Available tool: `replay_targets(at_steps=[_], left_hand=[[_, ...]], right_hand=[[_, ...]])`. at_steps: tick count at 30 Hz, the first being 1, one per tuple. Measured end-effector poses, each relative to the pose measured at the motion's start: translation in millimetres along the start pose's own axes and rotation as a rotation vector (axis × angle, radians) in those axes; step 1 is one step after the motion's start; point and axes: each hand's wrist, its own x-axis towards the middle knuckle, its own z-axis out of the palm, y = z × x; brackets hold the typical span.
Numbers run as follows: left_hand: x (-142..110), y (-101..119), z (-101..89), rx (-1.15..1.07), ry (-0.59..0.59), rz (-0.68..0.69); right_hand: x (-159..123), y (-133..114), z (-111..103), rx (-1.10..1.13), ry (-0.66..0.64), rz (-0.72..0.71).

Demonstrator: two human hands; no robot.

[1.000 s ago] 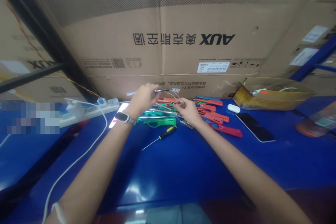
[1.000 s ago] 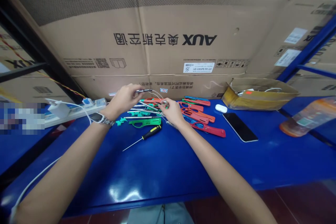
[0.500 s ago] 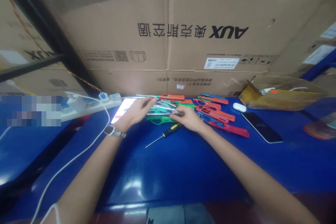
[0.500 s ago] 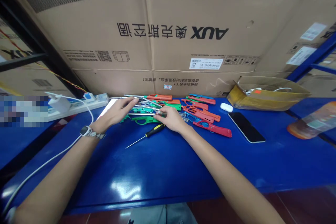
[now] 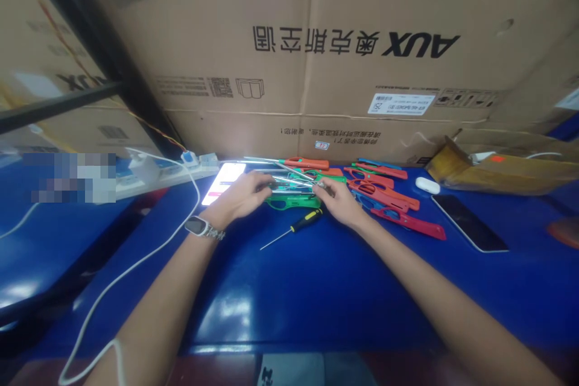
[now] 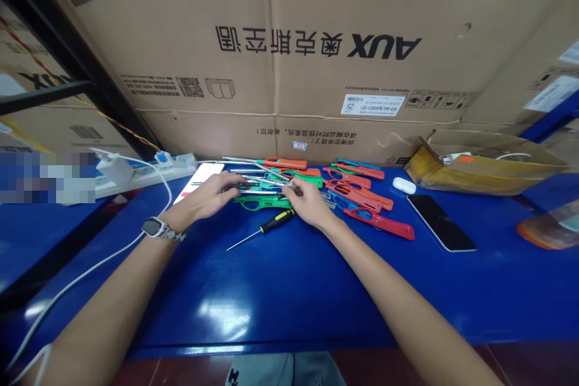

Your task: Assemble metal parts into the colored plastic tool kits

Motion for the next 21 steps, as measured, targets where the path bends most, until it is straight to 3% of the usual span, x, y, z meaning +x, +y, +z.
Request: replay_targets(at_steps=[6,12,21], left_hand=[[-1,12,5.3,-0.075,0.088,-0.053],[0,26,12.5,0.138,0.216,-0.071],[0,23,13.9,0.309,0.130,0.136]], right_hand=[[-2,-6,4,-0.011,0.015,-0.012],[-8,-19,8,-0.136,-0.009,-0.108],[-8,-21,14,-0.024,0.073,0.001]])
